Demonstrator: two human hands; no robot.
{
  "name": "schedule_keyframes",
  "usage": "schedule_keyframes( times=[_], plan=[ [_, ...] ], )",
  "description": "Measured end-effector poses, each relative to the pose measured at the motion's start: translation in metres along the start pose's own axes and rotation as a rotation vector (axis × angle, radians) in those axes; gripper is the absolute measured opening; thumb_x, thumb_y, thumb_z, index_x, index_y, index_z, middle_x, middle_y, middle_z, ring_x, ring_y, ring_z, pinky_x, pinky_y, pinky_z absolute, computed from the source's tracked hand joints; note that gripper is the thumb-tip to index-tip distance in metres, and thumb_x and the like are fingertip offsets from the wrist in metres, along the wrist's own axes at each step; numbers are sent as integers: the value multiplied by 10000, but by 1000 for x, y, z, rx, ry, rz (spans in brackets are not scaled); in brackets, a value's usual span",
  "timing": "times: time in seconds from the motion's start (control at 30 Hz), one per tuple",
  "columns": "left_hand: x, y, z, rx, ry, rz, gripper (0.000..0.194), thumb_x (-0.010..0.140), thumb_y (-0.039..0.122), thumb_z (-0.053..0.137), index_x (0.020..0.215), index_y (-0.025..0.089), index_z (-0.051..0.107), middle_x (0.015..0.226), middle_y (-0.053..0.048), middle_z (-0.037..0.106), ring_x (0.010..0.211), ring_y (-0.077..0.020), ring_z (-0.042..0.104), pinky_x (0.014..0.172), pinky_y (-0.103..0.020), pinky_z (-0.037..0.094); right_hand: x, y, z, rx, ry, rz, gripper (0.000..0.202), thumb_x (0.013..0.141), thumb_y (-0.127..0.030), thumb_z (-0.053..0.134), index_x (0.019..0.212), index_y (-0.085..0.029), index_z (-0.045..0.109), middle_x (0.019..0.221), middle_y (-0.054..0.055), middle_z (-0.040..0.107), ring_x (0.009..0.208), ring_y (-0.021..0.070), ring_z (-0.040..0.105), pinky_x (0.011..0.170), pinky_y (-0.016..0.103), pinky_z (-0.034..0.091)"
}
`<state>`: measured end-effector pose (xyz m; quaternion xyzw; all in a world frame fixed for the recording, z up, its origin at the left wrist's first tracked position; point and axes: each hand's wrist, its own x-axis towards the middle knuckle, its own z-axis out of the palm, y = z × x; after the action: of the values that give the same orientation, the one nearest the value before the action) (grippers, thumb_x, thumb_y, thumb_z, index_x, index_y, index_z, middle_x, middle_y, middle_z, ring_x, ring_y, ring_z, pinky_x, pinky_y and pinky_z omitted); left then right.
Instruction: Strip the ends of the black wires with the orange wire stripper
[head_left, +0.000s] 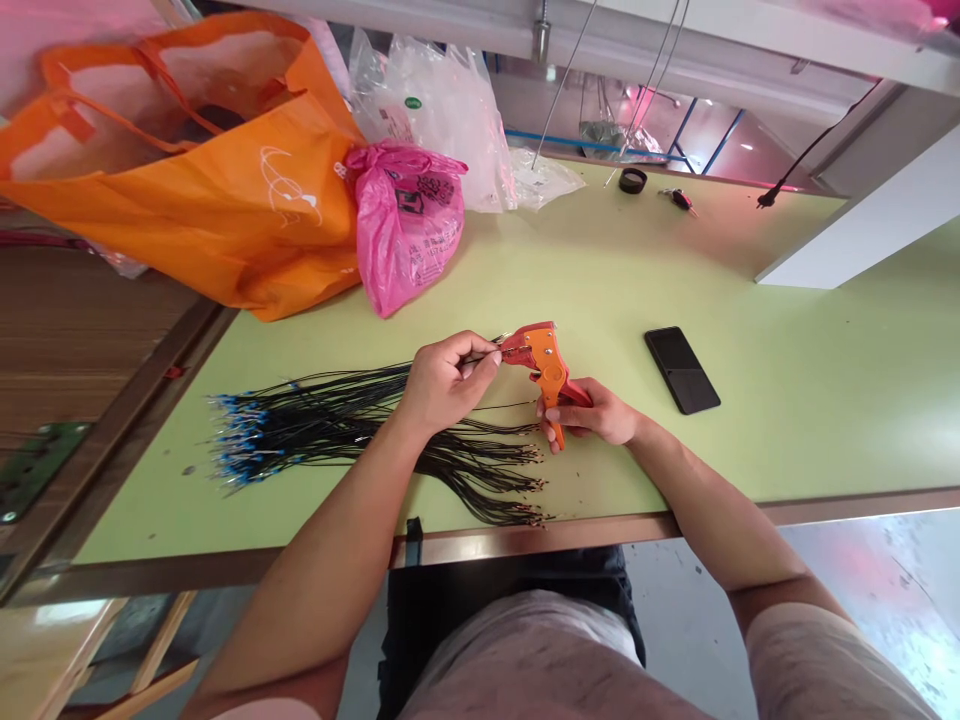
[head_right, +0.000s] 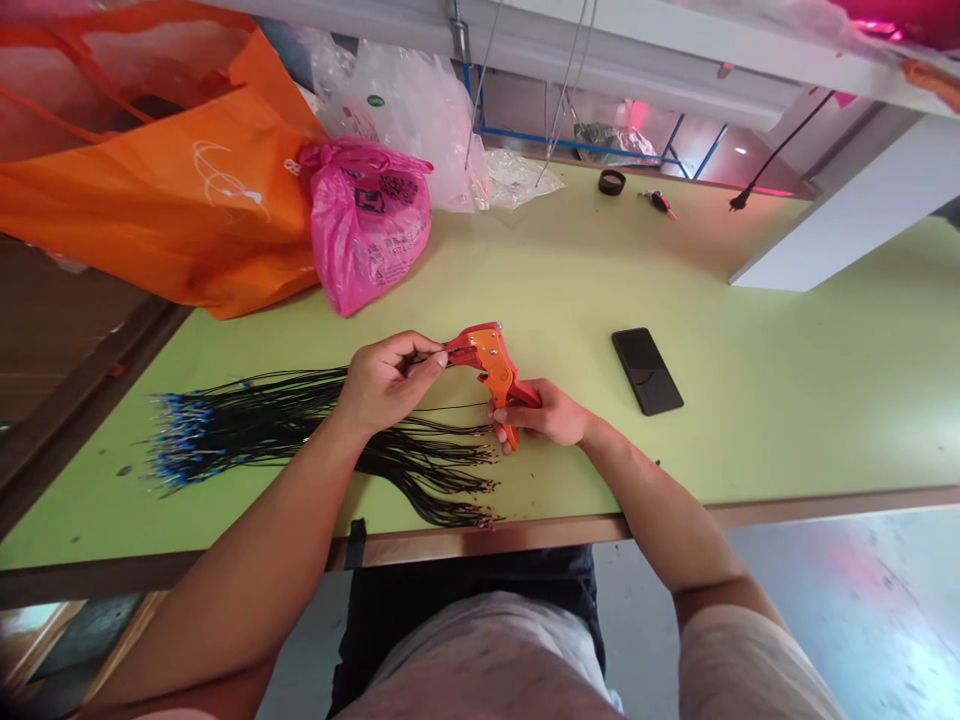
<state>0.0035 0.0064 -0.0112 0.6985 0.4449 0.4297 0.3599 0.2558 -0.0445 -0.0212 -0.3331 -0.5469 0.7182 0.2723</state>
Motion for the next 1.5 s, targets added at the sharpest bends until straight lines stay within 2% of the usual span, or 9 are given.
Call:
schedule_keyframes(
  times=[0.57, 0.73, 0.93, 1.0, 1.1, 1.2, 1.27, 1.37, 1.5],
  plan=[
    [1, 4, -2, 33, -10, 34, 233, 883, 412, 666, 852, 182, 688, 603, 30, 555, 510, -97, 390, 493, -234, 326, 1, -2, 6, -59, 46, -48, 337, 973, -432, 721, 818, -156, 607, 705, 13, 659, 560, 149, 666, 531, 275, 481],
    [0, 9, -2, 88, -2, 94, 206, 900, 379, 639, 841, 183, 659, 585, 40, 537, 492, -95, 386, 498, -237, 335, 3, 2, 8, -38, 130, -24, 358, 939, -434, 754, 783, -181, 554, 593, -29, 600, 458, 131, 600, 467, 260, 448],
    [-2, 13, 1, 123, 17, 151, 183, 912, 353, 618, 844, 185, 640, 660, 15, 617, 522, -101, 443, 538, -243, 377, 3, 3, 8, -45, 248, -40, 439, 899, -419, 800, 693, -212, 472, 462, -82, 466, 352, 78, 392, 368, 236, 360],
    [-2, 10, 3, 106, 16, 125, 193, 910, 370, 620, 846, 189, 640, 649, 20, 608, 516, -102, 437, 530, -242, 373, 1, 3, 5, -43, 171, -42, 382, 918, -417, 784, 749, -187, 530, 521, -52, 538, 404, 97, 492, 403, 234, 372],
    [-2, 6, 4, 84, -3, 98, 209, 906, 394, 627, 862, 191, 655, 632, 25, 602, 514, -106, 438, 522, -241, 371, -2, 3, -4, -27, -13, -45, 312, 933, -403, 770, 1017, -132, 641, 796, 64, 722, 667, 176, 714, 461, 224, 374],
    [0, 4, 1, 93, -32, 88, 215, 908, 394, 627, 888, 187, 681, 670, 6, 652, 548, -120, 505, 543, -246, 401, -4, 4, -16, 11, -75, -67, 402, 932, -390, 768, 1204, -124, 636, 1000, 129, 760, 841, 224, 763, 496, 226, 398],
    [2, 2, -3, 138, -46, 78, 212, 917, 383, 617, 911, 189, 701, 705, -8, 682, 586, -137, 556, 576, -256, 428, -4, 5, -24, 65, -30, -79, 417, 928, -394, 762, 1219, -126, 632, 1009, 131, 759, 852, 239, 771, 497, 229, 409],
    [3, -1, -7, 287, -118, 123, 208, 921, 364, 601, 903, 206, 735, 799, -43, 723, 718, -186, 631, 680, -294, 473, -2, 7, -34, 183, 127, -96, 419, 899, -386, 761, 1213, -149, 616, 971, 102, 750, 834, 241, 779, 468, 214, 398],
    [-2, -7, -3, 547, -329, 204, 215, 910, 339, 597, 825, 240, 768, 873, -77, 727, 812, -243, 649, 668, -322, 433, 0, 7, -41, 278, 281, -118, 392, 876, -346, 738, 1200, -184, 589, 944, 66, 733, 812, 214, 774, 448, 196, 406]
  ],
)
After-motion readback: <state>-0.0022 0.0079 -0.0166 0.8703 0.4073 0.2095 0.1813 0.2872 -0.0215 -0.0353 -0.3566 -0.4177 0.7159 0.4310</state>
